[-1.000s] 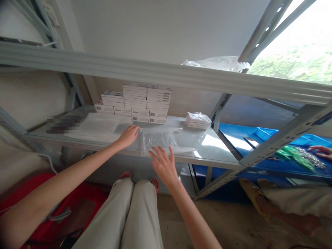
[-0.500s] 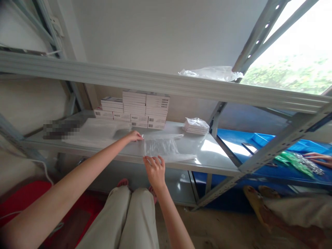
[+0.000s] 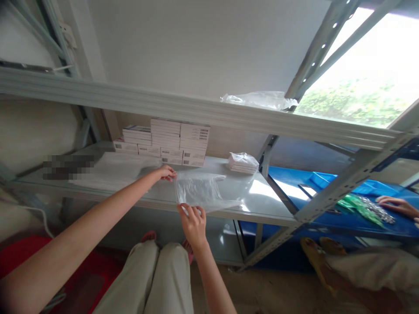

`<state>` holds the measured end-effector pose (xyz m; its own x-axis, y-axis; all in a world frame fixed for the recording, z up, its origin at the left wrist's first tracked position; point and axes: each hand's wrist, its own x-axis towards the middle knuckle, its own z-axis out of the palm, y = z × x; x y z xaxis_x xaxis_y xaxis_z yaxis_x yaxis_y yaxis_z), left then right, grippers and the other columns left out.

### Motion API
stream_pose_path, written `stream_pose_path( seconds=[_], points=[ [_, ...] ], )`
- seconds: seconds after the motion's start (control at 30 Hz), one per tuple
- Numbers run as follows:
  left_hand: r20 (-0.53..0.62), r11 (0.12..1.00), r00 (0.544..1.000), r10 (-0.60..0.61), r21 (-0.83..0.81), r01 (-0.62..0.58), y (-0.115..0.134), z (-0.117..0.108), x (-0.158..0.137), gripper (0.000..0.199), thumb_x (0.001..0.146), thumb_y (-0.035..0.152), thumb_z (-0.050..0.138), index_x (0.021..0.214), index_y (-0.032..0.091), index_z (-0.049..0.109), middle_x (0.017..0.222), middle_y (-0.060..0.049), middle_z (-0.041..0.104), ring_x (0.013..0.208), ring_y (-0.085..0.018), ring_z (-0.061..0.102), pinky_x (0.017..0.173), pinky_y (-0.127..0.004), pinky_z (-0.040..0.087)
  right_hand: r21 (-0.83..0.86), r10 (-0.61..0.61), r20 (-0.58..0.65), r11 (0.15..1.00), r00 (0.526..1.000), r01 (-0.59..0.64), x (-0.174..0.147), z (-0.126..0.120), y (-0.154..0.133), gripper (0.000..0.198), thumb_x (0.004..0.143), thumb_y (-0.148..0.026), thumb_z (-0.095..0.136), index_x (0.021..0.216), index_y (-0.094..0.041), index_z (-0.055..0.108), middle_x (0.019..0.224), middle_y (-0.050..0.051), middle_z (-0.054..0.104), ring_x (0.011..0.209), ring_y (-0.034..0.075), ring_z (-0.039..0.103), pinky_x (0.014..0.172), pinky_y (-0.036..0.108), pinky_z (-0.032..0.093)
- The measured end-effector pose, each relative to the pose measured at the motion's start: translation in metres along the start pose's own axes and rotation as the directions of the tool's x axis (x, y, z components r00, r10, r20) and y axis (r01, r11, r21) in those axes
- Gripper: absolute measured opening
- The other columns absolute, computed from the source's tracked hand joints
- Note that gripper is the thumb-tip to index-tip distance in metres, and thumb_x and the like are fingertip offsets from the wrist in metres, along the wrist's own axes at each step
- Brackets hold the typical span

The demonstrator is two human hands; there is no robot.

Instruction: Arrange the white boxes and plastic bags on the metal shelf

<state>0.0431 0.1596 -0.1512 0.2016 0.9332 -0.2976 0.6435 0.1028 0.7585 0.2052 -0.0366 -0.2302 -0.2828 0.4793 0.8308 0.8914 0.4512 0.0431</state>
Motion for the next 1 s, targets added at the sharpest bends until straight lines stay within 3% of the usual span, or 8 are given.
stream_pose_path(
  seconds=[0.1, 0.2, 0.33, 0.43, 0.53, 0.6, 0.73, 1.0],
  points=[
    [-0.032, 0.994, 0.999, 0.012, 0.109, -0.009, 0.002, 0.003, 0.003, 0.011, 0.084, 0.019, 0.058, 0.085, 0.01, 0.063, 0.084, -0.01, 0.072, 0.064, -0.016, 0.069, 0.052, -0.019, 0.046, -0.018, -0.005, 0.067, 1.0, 0.998, 0.007, 0.001, 0.001, -0.002, 0.03, 0.091, -0.016, 0.049, 0.115, -0.029, 0.062, 0.1, 0.001, 0.067, 0.078, 0.012, 0.057, 0.081, 0.031, 0.033],
    [-0.074, 0.973, 0.997, 0.038, 0.228, -0.02, 0.002, 0.005, 0.002, 0.013, 0.084, 0.022, 0.056, 0.083, 0.011, 0.062, 0.08, -0.009, 0.072, 0.064, -0.017, 0.068, 0.059, -0.022, 0.05, 0.038, 0.141, 0.127, 0.988, 0.982, -0.147, 0.011, 0.001, -0.01, 0.028, 0.091, -0.024, 0.051, 0.116, -0.031, 0.061, 0.11, 0.003, 0.062, 0.087, 0.015, 0.056, 0.079, 0.031, 0.035],
    [-0.241, 0.928, 0.958, 0.158, 0.367, -0.061, 0.007, 0.014, -0.015, 0.029, 0.084, 0.023, 0.054, 0.111, 0.012, 0.054, 0.113, -0.016, 0.063, 0.105, -0.027, 0.061, 0.086, -0.036, 0.048, 0.169, 0.297, 0.206, 0.928, 0.932, -0.333, 0.03, -0.01, -0.018, 0.033, 0.093, -0.032, 0.043, 0.125, -0.028, 0.052, 0.123, 0.007, 0.053, 0.106, 0.02, 0.052, 0.084, 0.033, 0.037],
    [-0.36, 0.82, 0.816, 0.453, 0.527, -0.223, 0.017, 0.036, -0.038, 0.037, 0.086, 0.015, 0.044, 0.123, 0.014, 0.045, 0.132, -0.017, 0.047, 0.126, -0.029, 0.042, 0.1, -0.042, 0.037, 0.167, 0.416, 0.167, 0.882, 0.894, -0.442, 0.041, -0.013, -0.01, 0.034, 0.096, -0.028, 0.032, 0.123, -0.027, 0.052, 0.126, 0.008, 0.051, 0.112, 0.021, 0.048, 0.088, 0.036, 0.037],
    [-0.282, 0.67, 0.68, 0.676, 0.62, -0.409, 0.023, 0.071, -0.055, 0.035, 0.087, 0.012, 0.036, 0.12, 0.012, 0.048, 0.128, -0.015, 0.05, 0.121, -0.024, 0.047, 0.099, -0.036, 0.039, 0.149, 0.487, 0.136, 0.851, 0.863, -0.504, 0.047, -0.003, 0.012, 0.037, 0.095, -0.025, 0.028, 0.126, -0.023, 0.049, 0.131, 0.01, 0.049, 0.118, 0.022, 0.046, 0.093, 0.039, 0.036],
    [-0.191, 0.636, 0.697, 0.692, 0.617, -0.463, 0.019, 0.097, -0.059, 0.039, 0.087, 0.012, 0.035, 0.124, 0.01, 0.046, 0.131, -0.016, 0.049, 0.124, -0.023, 0.045, 0.102, -0.035, 0.037, 0.123, 0.488, 0.167, 0.852, 0.857, -0.509, 0.044, 0.01, 0.03, 0.04, 0.094, -0.023, 0.027, 0.129, -0.019, 0.047, 0.134, 0.012, 0.047, 0.123, 0.021, 0.043, 0.096, 0.04, 0.036],
    [-0.019, 0.655, 0.822, 0.569, 0.615, -0.439, -0.005, 0.129, -0.052, 0.049, 0.089, 0.026, 0.04, 0.134, 0.009, 0.039, 0.144, -0.02, 0.036, 0.136, -0.028, 0.029, 0.109, -0.042, 0.028, -0.051, 0.439, 0.371, 0.889, 0.818, -0.454, 0.024, 0.025, 0.066, 0.044, 0.095, -0.025, 0.027, 0.134, -0.018, 0.044, 0.138, 0.014, 0.046, 0.132, 0.024, 0.035, 0.103, 0.053, 0.03],
    [0.03, 0.604, 0.771, 0.637, 0.603, -0.522, -0.024, 0.124, -0.055, 0.065, 0.093, 0.049, 0.032, 0.146, 0.012, 0.023, 0.153, -0.016, 0.013, 0.142, -0.027, 0.008, 0.114, -0.05, 0.012, -0.35, 0.538, 0.571, 0.843, 0.62, -0.408, -0.014, -0.012, 0.14, 0.05, 0.097, -0.041, 0.026, 0.143, -0.023, 0.034, 0.15, 0.008, 0.03, 0.14, 0.025, 0.021, 0.109, 0.058, 0.013]
  ],
)
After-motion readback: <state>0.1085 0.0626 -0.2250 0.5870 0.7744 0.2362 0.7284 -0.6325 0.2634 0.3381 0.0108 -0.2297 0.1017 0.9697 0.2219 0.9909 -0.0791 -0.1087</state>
